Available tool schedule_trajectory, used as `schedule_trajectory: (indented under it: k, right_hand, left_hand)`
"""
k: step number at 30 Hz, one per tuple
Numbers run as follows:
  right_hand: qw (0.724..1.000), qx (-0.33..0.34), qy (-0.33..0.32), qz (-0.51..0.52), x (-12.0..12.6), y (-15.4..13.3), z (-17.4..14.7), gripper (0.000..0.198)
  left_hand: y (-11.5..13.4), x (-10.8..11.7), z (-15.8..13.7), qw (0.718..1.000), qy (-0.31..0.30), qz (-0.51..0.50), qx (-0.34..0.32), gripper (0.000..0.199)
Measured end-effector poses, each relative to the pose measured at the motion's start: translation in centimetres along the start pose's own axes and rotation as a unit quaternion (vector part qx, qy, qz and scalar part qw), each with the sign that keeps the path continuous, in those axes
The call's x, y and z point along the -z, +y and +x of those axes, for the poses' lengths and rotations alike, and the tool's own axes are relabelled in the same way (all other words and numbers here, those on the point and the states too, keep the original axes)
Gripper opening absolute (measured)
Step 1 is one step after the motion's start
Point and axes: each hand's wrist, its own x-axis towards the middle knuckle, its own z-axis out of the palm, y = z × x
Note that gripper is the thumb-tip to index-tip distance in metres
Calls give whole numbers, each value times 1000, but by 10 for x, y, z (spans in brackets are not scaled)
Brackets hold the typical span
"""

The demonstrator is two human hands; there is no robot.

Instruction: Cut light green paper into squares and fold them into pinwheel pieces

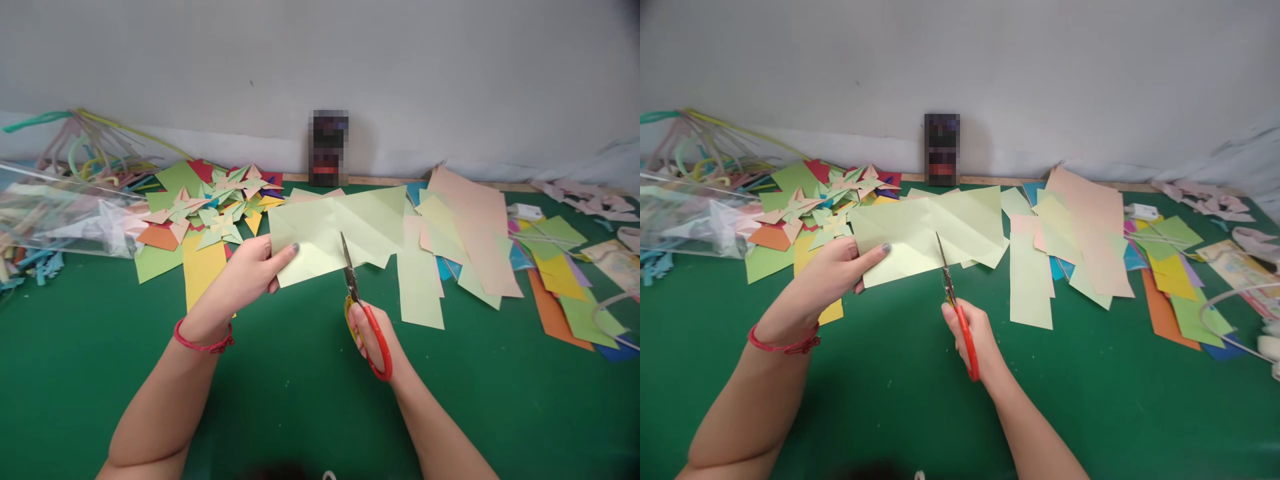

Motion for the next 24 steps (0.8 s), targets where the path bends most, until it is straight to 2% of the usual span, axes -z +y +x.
schedule_trajectory:
  k: [9, 14, 18, 24]
  right_hand:
    - [999, -9, 25, -23, 1, -1, 1, 44]
    - [999, 14, 30, -39, 3, 3, 6, 43]
    - [1000, 2, 0, -5, 4, 9, 12, 40]
    - [999, 47, -23, -13, 6, 10, 17, 42]
  left_hand:
    - [1, 1, -1, 1000, 10, 8, 1, 36]
    - [-3, 2, 1, 999, -31, -33, -3, 30]
    - [-3, 1, 1, 996, -60, -72, -4, 29]
    - [-1, 1, -2, 996, -9, -91, -5, 34]
